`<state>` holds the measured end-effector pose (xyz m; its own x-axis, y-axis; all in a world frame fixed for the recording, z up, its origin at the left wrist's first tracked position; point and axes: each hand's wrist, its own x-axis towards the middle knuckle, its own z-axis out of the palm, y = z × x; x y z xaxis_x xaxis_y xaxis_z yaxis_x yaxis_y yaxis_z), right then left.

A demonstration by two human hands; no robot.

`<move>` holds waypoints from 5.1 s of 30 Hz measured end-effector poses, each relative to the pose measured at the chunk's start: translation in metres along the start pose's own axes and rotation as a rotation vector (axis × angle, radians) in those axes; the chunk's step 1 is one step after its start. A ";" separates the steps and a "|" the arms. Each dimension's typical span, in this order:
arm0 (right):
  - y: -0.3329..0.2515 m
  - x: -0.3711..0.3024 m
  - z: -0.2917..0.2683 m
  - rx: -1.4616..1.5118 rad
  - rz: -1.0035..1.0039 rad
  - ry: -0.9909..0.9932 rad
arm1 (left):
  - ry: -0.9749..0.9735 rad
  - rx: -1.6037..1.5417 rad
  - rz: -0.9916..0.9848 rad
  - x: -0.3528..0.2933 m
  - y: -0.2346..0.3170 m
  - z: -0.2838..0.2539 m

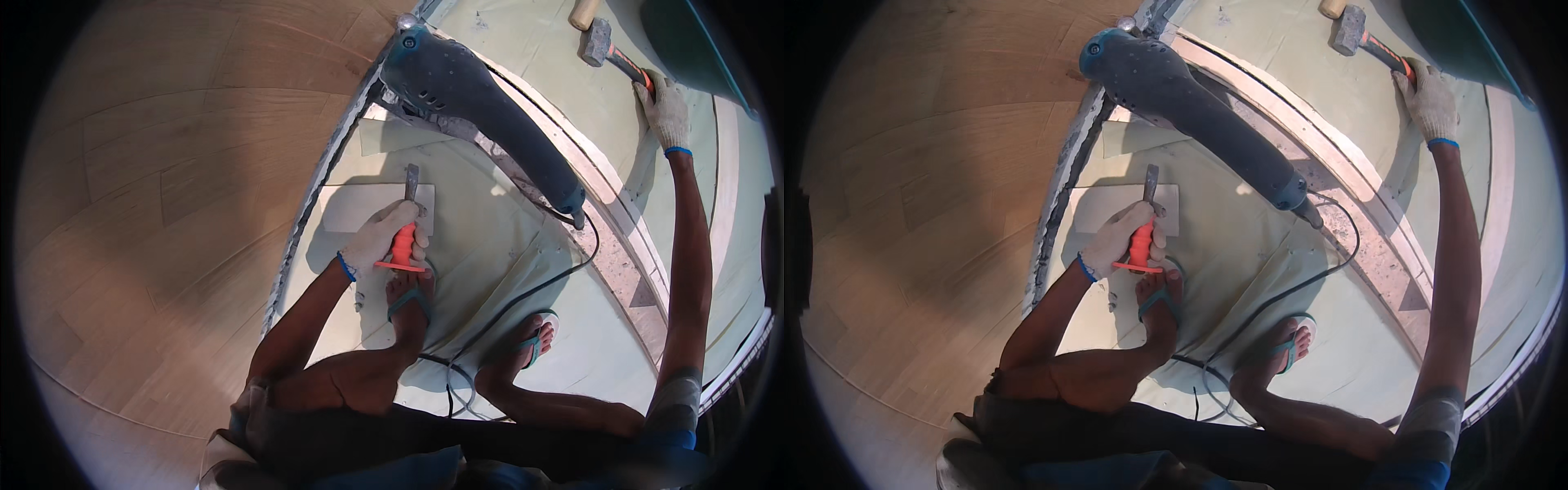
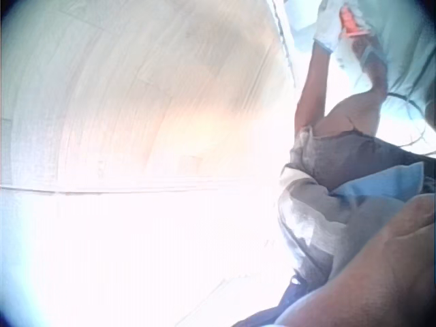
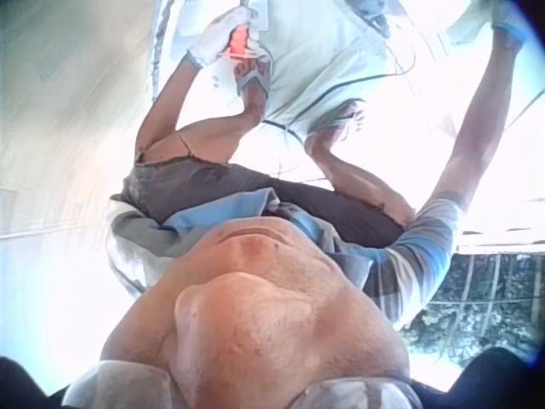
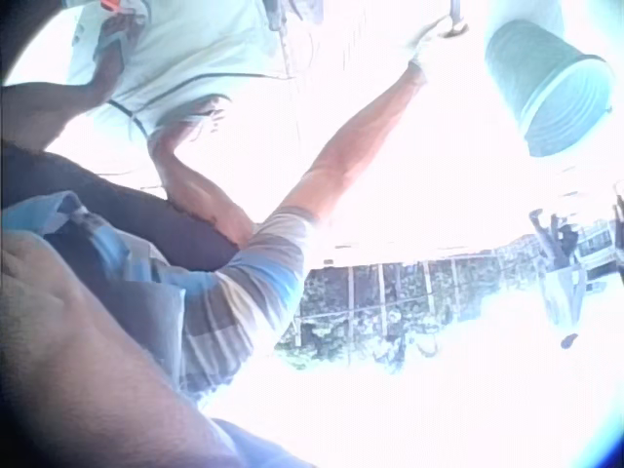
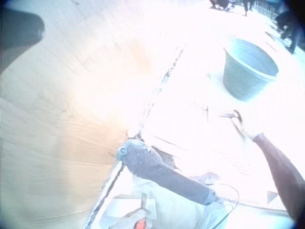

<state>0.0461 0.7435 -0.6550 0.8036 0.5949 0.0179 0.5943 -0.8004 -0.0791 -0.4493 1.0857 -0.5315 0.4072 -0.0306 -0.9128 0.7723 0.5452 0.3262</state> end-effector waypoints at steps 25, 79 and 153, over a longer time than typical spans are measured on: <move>-0.145 -0.192 -0.272 1.399 0.181 0.072 | -0.251 -0.569 0.661 0.020 0.054 0.017; -0.418 -0.288 -0.089 1.682 0.482 0.108 | -0.504 -0.778 0.681 0.037 0.064 0.053; -0.422 -0.253 -0.105 1.412 0.449 -0.139 | -0.029 0.214 0.981 0.062 0.083 -0.028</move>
<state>-0.4047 0.9233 -0.5212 0.8490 0.3910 -0.3554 -0.2830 -0.2315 -0.9308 -0.3738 1.1524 -0.5685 0.9202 0.3295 -0.2113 0.1591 0.1783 0.9710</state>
